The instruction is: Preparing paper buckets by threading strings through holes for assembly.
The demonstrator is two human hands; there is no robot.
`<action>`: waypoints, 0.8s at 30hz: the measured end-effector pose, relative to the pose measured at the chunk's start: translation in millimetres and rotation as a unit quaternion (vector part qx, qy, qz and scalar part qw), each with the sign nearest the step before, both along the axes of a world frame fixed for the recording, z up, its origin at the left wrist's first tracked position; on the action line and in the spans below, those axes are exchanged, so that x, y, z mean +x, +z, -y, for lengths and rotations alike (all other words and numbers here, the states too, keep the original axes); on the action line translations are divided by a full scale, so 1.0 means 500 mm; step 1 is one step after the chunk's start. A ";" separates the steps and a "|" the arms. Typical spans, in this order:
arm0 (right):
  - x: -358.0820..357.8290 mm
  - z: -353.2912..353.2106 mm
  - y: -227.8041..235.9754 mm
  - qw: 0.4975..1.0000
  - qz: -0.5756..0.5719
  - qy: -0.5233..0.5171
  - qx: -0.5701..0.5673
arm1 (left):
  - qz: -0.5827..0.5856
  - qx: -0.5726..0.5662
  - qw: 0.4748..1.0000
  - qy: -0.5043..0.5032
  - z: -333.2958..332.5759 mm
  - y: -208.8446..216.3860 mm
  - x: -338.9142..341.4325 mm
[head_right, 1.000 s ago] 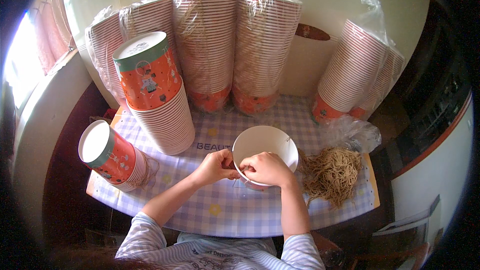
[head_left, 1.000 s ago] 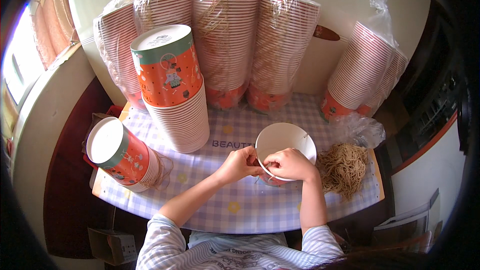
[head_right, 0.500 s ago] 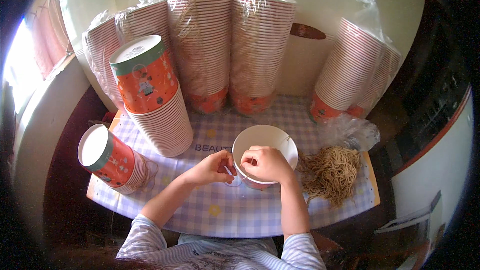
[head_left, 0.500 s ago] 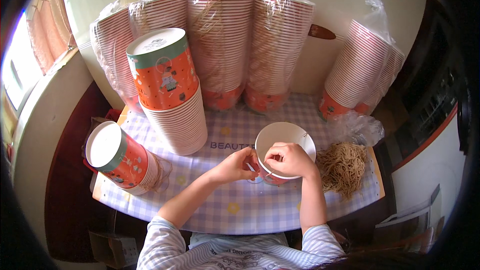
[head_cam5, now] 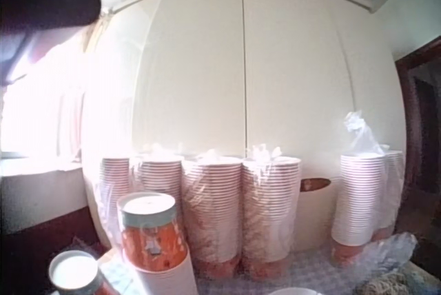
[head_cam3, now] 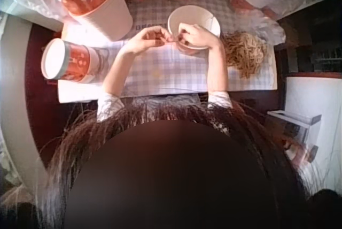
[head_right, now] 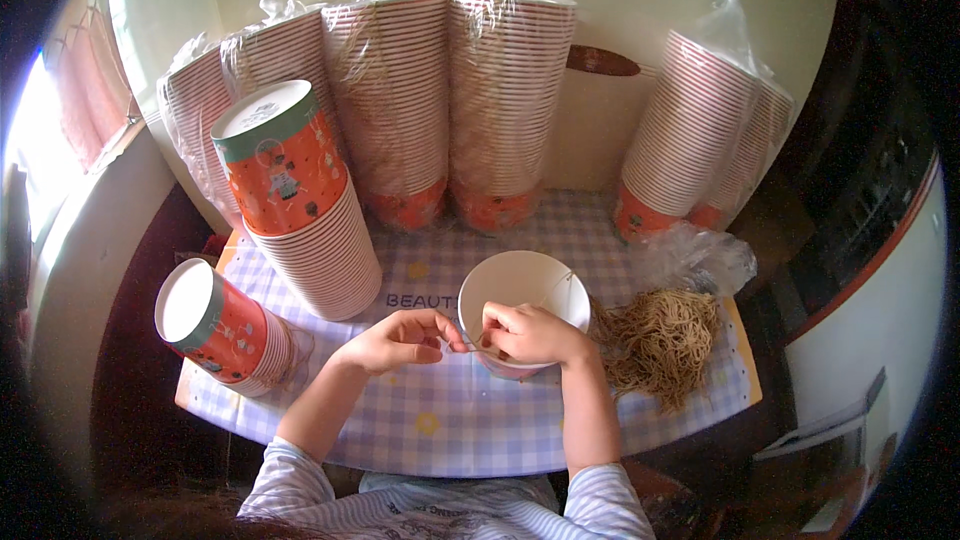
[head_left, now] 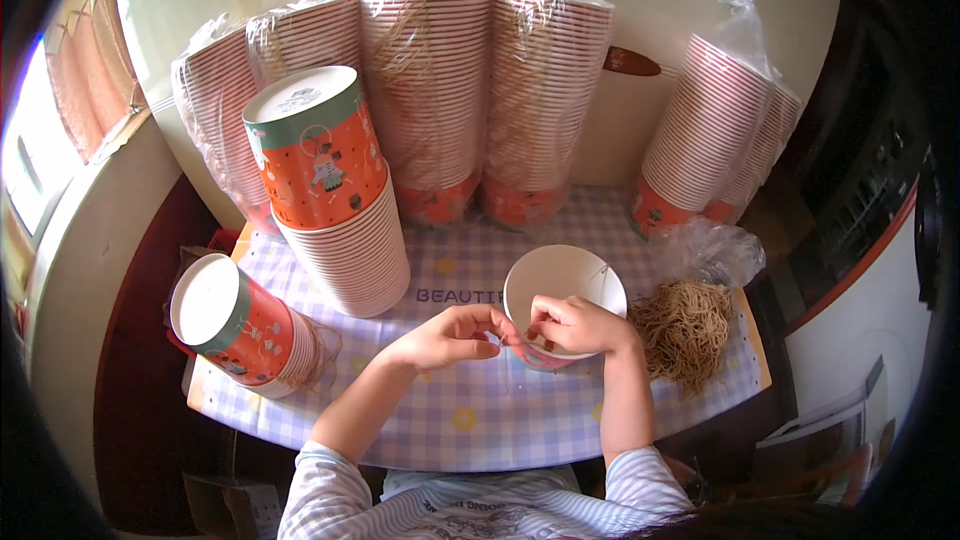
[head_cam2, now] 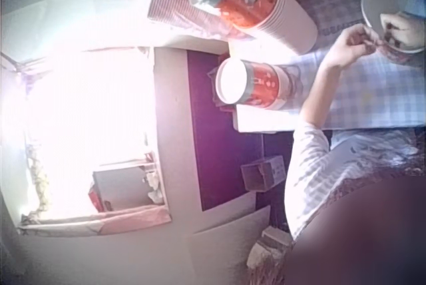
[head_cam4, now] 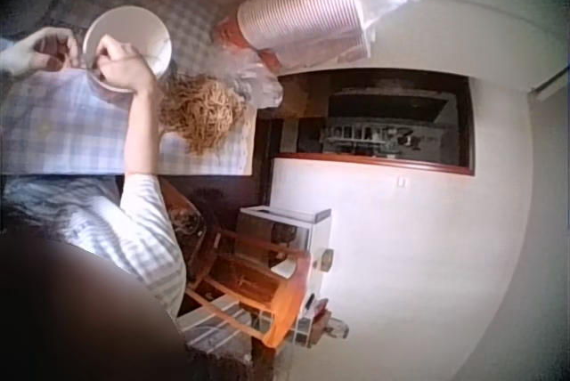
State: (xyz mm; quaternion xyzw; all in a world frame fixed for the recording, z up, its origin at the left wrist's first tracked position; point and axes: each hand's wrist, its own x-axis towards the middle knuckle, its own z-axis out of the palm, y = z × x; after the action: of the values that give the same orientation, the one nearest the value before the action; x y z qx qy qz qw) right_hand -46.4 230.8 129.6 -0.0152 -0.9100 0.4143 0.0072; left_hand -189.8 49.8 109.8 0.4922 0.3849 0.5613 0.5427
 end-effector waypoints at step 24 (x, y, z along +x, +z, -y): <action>-0.001 0.034 0.019 0.986 -0.085 0.022 -0.144 | -0.004 0.056 0.965 0.256 -0.035 -0.052 0.050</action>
State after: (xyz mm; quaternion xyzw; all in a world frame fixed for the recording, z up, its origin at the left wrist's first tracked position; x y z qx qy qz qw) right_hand -46.7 213.9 139.4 0.0397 -0.8373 0.5404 0.0732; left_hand -164.8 67.4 83.9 0.4095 0.4684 0.6997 0.3512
